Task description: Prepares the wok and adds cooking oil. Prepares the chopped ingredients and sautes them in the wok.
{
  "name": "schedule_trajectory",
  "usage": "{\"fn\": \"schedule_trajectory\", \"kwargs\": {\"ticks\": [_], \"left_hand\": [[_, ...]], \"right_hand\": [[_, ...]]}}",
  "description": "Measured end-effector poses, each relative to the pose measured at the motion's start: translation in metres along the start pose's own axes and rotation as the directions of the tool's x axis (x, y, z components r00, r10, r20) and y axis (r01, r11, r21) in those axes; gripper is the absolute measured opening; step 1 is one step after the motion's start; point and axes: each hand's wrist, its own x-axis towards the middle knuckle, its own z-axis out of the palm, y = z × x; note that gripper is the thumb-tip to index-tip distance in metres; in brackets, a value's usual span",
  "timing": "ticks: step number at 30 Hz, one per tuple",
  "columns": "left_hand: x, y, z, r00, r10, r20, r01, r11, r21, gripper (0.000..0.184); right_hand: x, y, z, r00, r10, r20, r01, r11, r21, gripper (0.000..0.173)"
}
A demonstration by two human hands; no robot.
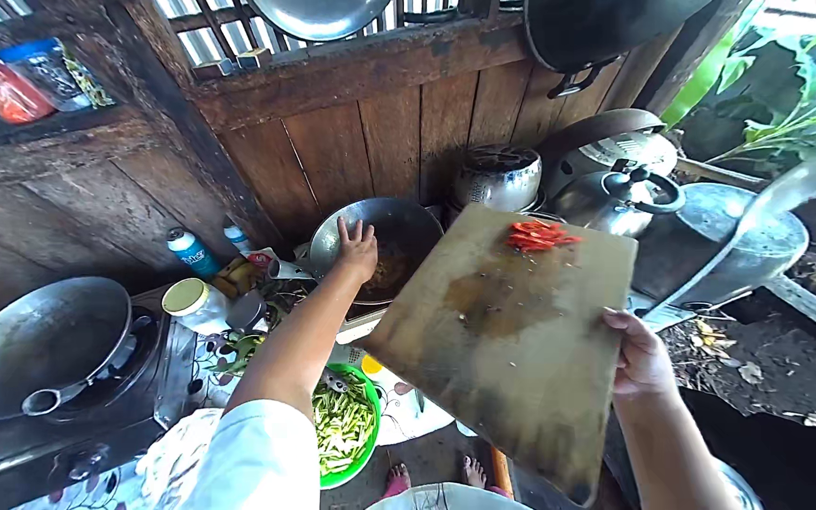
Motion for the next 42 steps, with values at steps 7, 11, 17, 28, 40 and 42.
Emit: {"fn": "schedule_trajectory", "kwargs": {"ticks": [7,11,17,28,40,42], "left_hand": [[0.004,-0.016,-0.025,0.981,-0.057,-0.185,-0.006,0.946,-0.324,0.027],[0.005,-0.01,-0.019,0.976,-0.026,-0.218,-0.08,0.882,-0.464,0.031],[-0.02,0.011,-0.031,0.947,-0.184,-0.264,-0.007,0.81,-0.586,0.034],[-0.081,0.021,-0.016,0.861,-0.254,-0.44,-0.104,0.76,-0.641,0.025],[-0.066,0.048,-0.006,0.816,-0.471,-0.335,0.01,0.592,-0.806,0.025],[-0.067,0.046,-0.004,0.809,-0.483,-0.335,-0.008,0.561,-0.828,0.025]], "right_hand": [[-0.032,0.015,-0.107,0.996,-0.062,-0.068,0.059,0.997,-0.048,0.028],[-0.037,0.051,-0.147,0.986,-0.034,-0.163,0.027,0.998,-0.048,0.011],[-0.03,0.09,-0.165,0.95,0.032,-0.311,-0.036,0.999,-0.009,0.02],[0.011,0.111,-0.202,0.906,0.227,-0.358,-0.256,0.966,-0.036,0.019],[0.074,0.118,-0.179,0.878,-0.11,-0.465,-0.354,0.505,-0.787,0.031],[0.078,0.106,-0.164,0.913,-0.16,-0.376,-0.296,0.377,-0.878,0.035]]}}
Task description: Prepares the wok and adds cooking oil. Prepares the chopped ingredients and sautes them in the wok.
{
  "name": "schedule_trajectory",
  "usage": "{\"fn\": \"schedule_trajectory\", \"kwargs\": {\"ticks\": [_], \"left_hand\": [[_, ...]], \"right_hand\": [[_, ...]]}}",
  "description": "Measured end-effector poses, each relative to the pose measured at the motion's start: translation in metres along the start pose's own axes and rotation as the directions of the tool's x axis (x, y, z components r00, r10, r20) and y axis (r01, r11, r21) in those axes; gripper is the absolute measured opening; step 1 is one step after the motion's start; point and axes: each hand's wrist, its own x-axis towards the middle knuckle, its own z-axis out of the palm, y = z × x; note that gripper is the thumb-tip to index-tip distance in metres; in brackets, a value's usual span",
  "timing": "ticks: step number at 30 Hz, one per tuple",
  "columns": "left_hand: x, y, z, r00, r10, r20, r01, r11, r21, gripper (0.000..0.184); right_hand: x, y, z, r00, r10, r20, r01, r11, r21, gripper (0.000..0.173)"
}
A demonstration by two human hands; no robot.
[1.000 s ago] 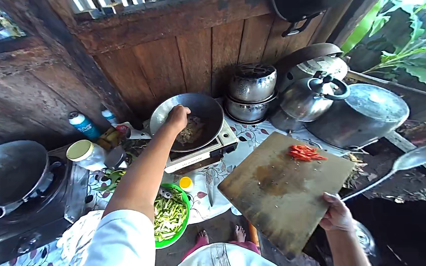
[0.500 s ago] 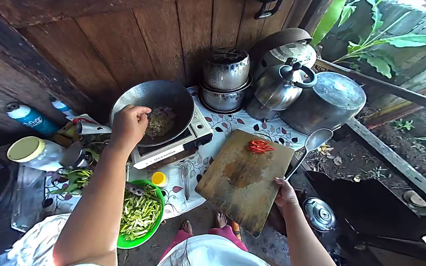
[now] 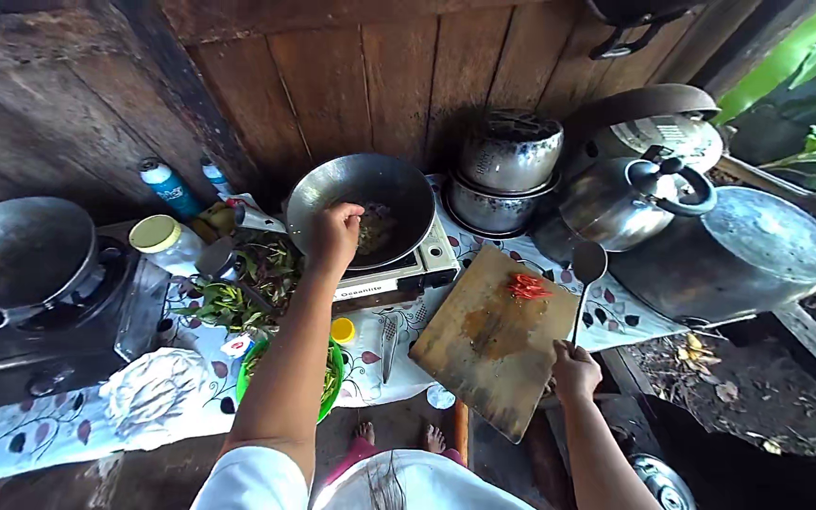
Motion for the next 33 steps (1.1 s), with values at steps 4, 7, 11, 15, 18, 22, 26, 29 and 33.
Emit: {"fn": "schedule_trajectory", "kwargs": {"ticks": [4,7,11,15,18,22,26,29,33], "left_hand": [[-0.002,-0.012,-0.009,0.984,0.074,-0.161,-0.075,0.997,0.002,0.025],[-0.004,-0.009,-0.027,0.961,-0.001,-0.277,-0.01,0.999,-0.039,0.026],[-0.001,-0.018,-0.042,0.997,0.078,-0.01,-0.078,0.997,-0.028,0.038],[-0.003,-0.02,-0.045,0.995,0.102,0.011,-0.102,0.995,-0.001,0.038],[-0.009,-0.012,-0.051,0.995,0.067,-0.067,-0.068,0.998,-0.005,0.029],[-0.015,-0.023,-0.053,0.981,0.161,-0.104,-0.167,0.984,-0.054,0.021],[-0.011,-0.022,-0.053,0.967,0.181,-0.177,-0.182,0.983,0.009,0.023],[-0.013,-0.014,-0.059,0.966,0.173,-0.19,-0.173,0.985,0.018,0.02],[-0.011,-0.014,-0.066,0.968,0.217,0.13,-0.229,0.97,0.086,0.053]], "right_hand": [[-0.026,-0.073,-0.025,0.932,-0.354,0.075,0.356,0.934,-0.025,0.04],[-0.056,-0.138,-0.043,0.692,-0.694,0.199,0.71,0.704,-0.014,0.038],[-0.105,-0.22,-0.045,0.415,-0.747,0.519,0.876,0.481,-0.008,0.037],[-0.142,-0.288,-0.007,0.411,-0.415,0.812,0.881,0.408,-0.238,0.033],[-0.157,-0.321,0.023,0.491,-0.247,0.836,0.859,0.296,-0.417,0.029],[-0.149,-0.342,0.042,0.607,-0.241,0.757,0.784,0.342,-0.519,0.023],[-0.139,-0.346,0.041,0.594,-0.265,0.759,0.792,0.355,-0.496,0.024],[-0.134,-0.335,0.029,0.501,-0.284,0.818,0.86,0.275,-0.431,0.026],[-0.118,-0.331,0.013,0.543,-0.265,0.797,0.837,0.256,-0.485,0.023]]}}
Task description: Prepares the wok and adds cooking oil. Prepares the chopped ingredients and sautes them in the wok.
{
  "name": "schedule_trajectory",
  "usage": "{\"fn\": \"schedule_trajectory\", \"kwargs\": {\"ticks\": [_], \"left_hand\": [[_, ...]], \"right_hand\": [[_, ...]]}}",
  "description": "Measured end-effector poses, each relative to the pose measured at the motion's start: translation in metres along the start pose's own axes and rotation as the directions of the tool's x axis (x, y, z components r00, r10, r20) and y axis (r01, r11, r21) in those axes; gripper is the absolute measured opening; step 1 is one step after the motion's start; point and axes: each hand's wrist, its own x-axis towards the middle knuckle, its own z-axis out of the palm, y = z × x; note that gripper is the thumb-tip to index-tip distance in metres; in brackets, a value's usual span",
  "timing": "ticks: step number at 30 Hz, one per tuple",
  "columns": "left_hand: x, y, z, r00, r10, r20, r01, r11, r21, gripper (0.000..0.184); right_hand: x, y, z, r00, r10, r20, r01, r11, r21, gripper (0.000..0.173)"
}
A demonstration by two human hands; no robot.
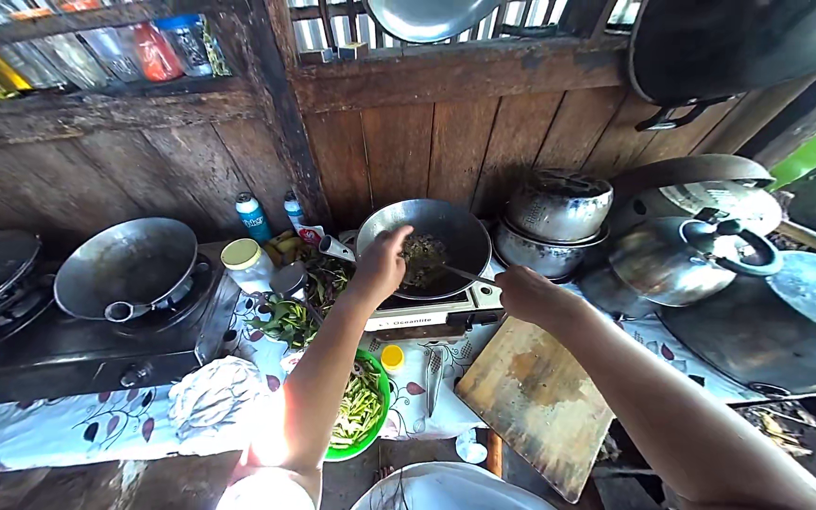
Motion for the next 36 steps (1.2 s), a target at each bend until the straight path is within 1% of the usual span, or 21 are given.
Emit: {"fn": "schedule_trajectory", "kwargs": {"ticks": [2,4,5,7,8,10,11,13,14,15,17,19,21,23,24,25,28,31,32,34,36], "left_hand": [[0.002,0.0,0.008,0.976,0.0,0.218,-0.022,0.995,0.099,0.062],[0.004,0.005,0.009,0.942,-0.023,0.335,-0.046,0.979,0.197,0.048],[0.004,0.007,0.006,0.95,0.009,0.312,-0.07,0.98,0.186,0.037],[-0.002,0.003,-0.001,0.983,0.152,0.105,-0.163,0.982,0.097,0.02],[-0.004,-0.002,-0.006,0.978,0.209,-0.003,-0.208,0.976,0.067,0.02],[-0.011,-0.008,-0.018,0.976,0.204,-0.073,-0.206,0.979,-0.012,0.015],[-0.015,-0.008,-0.023,0.985,0.169,-0.022,-0.169,0.985,-0.009,0.021],[-0.018,-0.005,-0.023,0.981,0.025,0.191,-0.05,0.991,0.128,0.055],[-0.018,-0.004,-0.017,0.96,-0.048,0.277,-0.01,0.979,0.206,0.062],[-0.017,-0.005,-0.012,0.942,-0.084,0.326,-0.001,0.968,0.25,0.058],[-0.017,-0.006,-0.009,0.966,-0.008,0.258,-0.065,0.96,0.272,0.033],[-0.022,-0.006,-0.018,0.987,0.112,0.118,-0.14,0.954,0.265,0.026],[-0.025,-0.004,-0.034,0.984,0.141,0.107,-0.163,0.959,0.234,0.02],[-0.023,0.0,-0.044,0.971,0.033,0.237,-0.097,0.96,0.263,0.05],[-0.02,0.002,-0.043,0.953,-0.038,0.3,-0.056,0.953,0.298,0.06],[-0.017,0.002,-0.038,0.944,-0.072,0.321,-0.037,0.946,0.321,0.061],[-0.015,-0.004,-0.02,0.97,-0.034,0.241,-0.04,0.955,0.294,0.041],[-0.031,-0.016,-0.01,0.99,0.141,-0.014,-0.137,0.974,0.181,0.02],[-0.039,-0.02,-0.012,0.983,0.167,-0.082,-0.154,0.978,0.139,0.018],[-0.063,-0.029,-0.017,0.98,0.125,-0.152,-0.113,0.99,0.087,0.021],[-0.099,-0.044,-0.016,0.987,0.06,-0.147,-0.051,0.997,0.06,0.026]], "right_hand": [[0.007,0.0,0.0,0.997,0.078,-0.019,-0.078,0.997,-0.015,0.023],[0.013,-0.007,0.004,0.995,0.1,-0.018,-0.1,0.995,-0.008,0.031],[0.014,-0.011,0.006,0.997,0.083,0.0,-0.083,0.997,0.005,0.037],[0.01,-0.015,0.01,0.998,0.036,0.056,-0.038,0.999,0.025,0.046],[0.006,-0.013,0.01,0.998,0.018,0.064,-0.02,0.999,0.026,0.047],[-0.004,0.002,0.006,1.0,-0.006,0.022,0.005,0.998,0.056,0.045],[-0.008,0.011,0.003,0.999,-0.014,-0.036,0.017,0.996,0.084,0.041],[-0.007,0.02,-0.002,0.988,0.019,-0.154,-0.003,0.995,0.103,0.031],[-0.002,0.017,-0.004,0.984,0.05,-0.171,-0.035,0.995,0.094,0.029],[0.004,0.012,-0.002,0.981,0.071,-0.183,-0.054,0.994,0.095,0.028],[0.014,0.003,0.003,0.983,0.073,-0.168,-0.057,0.993,0.101,0.03],[0.011,0.001,0.007,0.989,0.038,-0.14,-0.02,0.992,0.126,0.032],[0.001,0.011,0.008,0.986,0.015,-0.165,0.015,0.984,0.18,0.032],[0.002,0.019,0.008,0.976,0.047,-0.211,0.0,0.976,0.218,0.031],[0.009,0.02,0.01,0.968,0.072,-0.242,-0.015,0.973,0.232,0.031],[0.019,0.018,0.012,0.96,0.092,-0.266,-0.026,0.97,0.243,0.031],[0.04,0.004,0.017,0.964,0.094,-0.249,-0.024,0.962,0.272,0.032],[0.024,0.0,0.021,0.97,0.003,-0.243,0.068,0.957,0.281,0.031],[0.009,0.004,0.018,0.965,-0.035,-0.259,0.11,0.953,0.282,0.029],[-0.025,0.015,0.009,0.953,-0.087,-0.29,0.158,0.96,0.231,0.024],[-0.054,0.021,-0.001,0.963,-0.086,-0.257,0.128,0.981,0.149,0.024]]}}
